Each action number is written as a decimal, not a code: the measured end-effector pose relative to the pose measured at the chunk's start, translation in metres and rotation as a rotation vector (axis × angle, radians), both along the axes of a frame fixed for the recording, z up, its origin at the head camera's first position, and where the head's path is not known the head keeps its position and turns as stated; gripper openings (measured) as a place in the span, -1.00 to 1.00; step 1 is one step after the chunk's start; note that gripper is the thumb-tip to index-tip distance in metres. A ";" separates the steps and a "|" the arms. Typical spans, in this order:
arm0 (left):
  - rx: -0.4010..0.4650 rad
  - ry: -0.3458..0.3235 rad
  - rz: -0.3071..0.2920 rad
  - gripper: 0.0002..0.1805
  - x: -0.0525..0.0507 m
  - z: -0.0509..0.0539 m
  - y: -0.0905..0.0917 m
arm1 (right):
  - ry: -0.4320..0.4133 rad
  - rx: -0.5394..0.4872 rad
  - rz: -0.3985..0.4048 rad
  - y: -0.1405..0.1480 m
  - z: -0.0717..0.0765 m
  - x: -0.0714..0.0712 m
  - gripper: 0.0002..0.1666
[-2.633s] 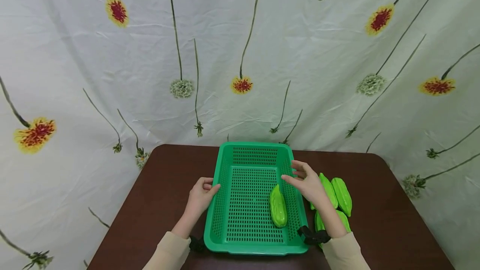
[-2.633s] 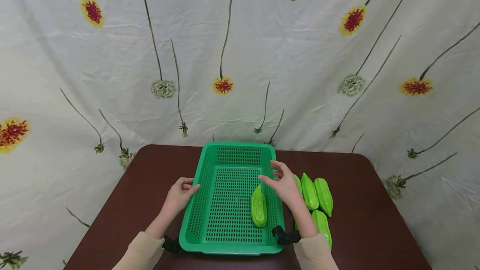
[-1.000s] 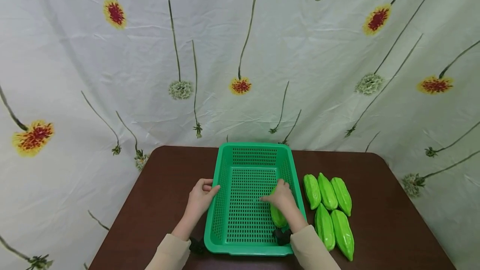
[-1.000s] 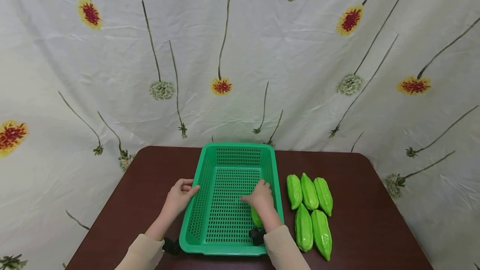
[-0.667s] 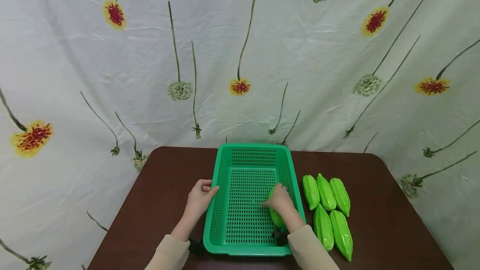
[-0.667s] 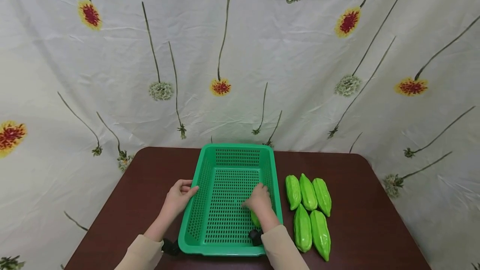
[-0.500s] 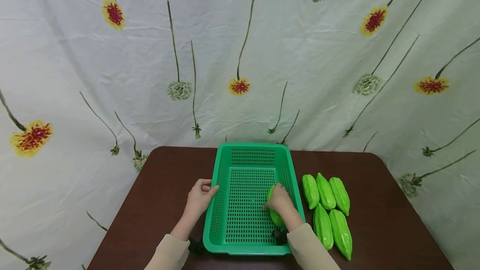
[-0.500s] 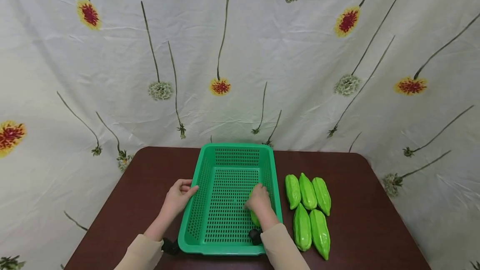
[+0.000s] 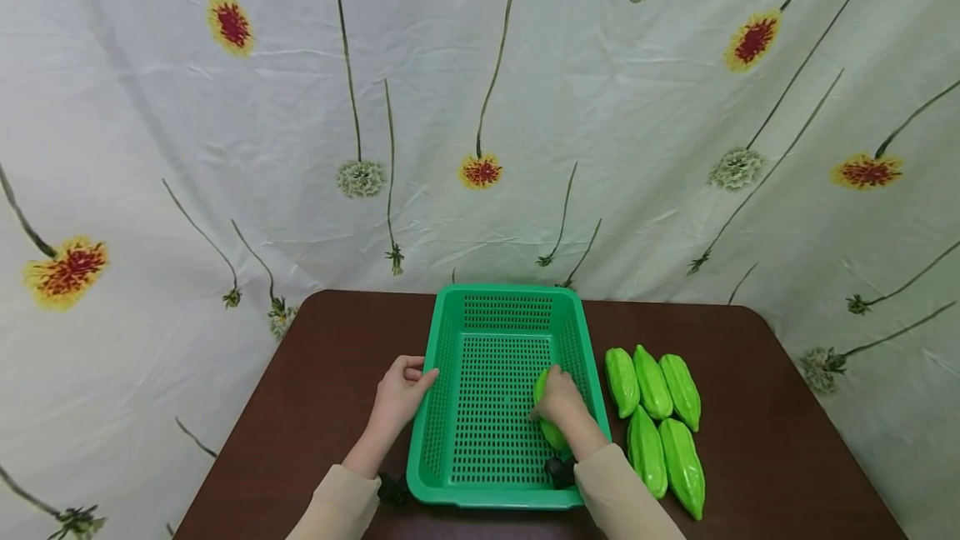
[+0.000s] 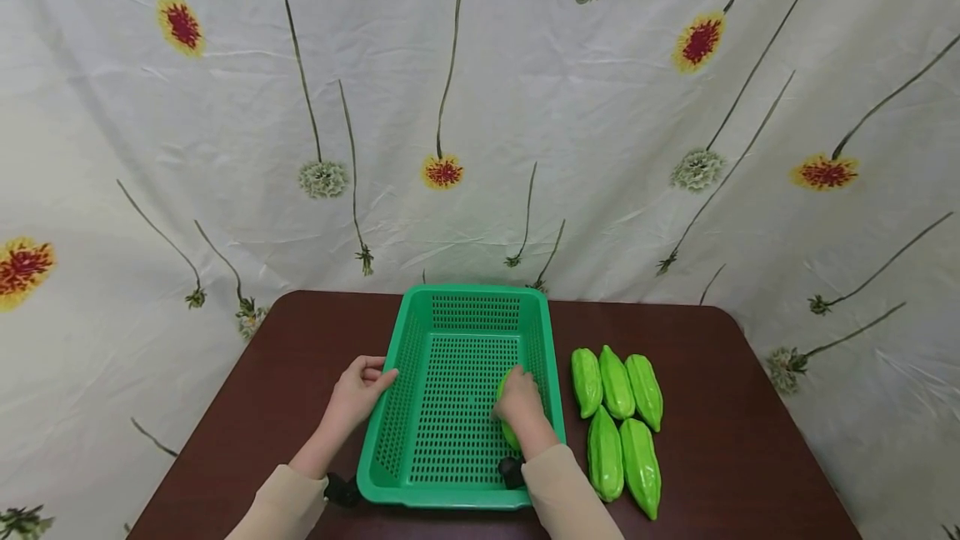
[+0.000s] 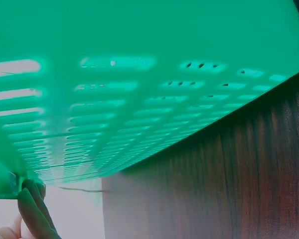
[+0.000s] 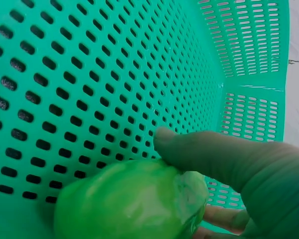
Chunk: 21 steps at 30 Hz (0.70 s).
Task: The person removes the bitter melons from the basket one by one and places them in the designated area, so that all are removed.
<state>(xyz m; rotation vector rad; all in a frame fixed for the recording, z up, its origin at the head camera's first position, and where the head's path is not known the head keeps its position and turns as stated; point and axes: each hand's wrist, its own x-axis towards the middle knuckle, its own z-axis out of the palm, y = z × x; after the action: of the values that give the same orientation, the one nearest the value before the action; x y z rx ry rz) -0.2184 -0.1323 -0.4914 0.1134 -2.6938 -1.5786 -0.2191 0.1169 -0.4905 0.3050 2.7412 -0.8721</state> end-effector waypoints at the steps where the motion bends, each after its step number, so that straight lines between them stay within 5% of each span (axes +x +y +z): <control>1: -0.001 0.001 -0.001 -0.59 0.000 0.000 0.000 | 0.004 0.000 0.003 0.000 0.000 0.000 0.12; 21: 0.004 -0.017 0.011 -0.60 0.001 0.004 0.001 | 0.085 -0.146 0.028 0.002 0.010 -0.001 -0.04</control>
<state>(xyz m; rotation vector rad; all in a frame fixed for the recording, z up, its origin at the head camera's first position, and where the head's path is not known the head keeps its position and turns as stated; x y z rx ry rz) -0.2177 -0.1309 -0.4871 0.1420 -2.6972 -1.5878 -0.2201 0.1192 -0.4801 0.2051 2.7317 -1.0941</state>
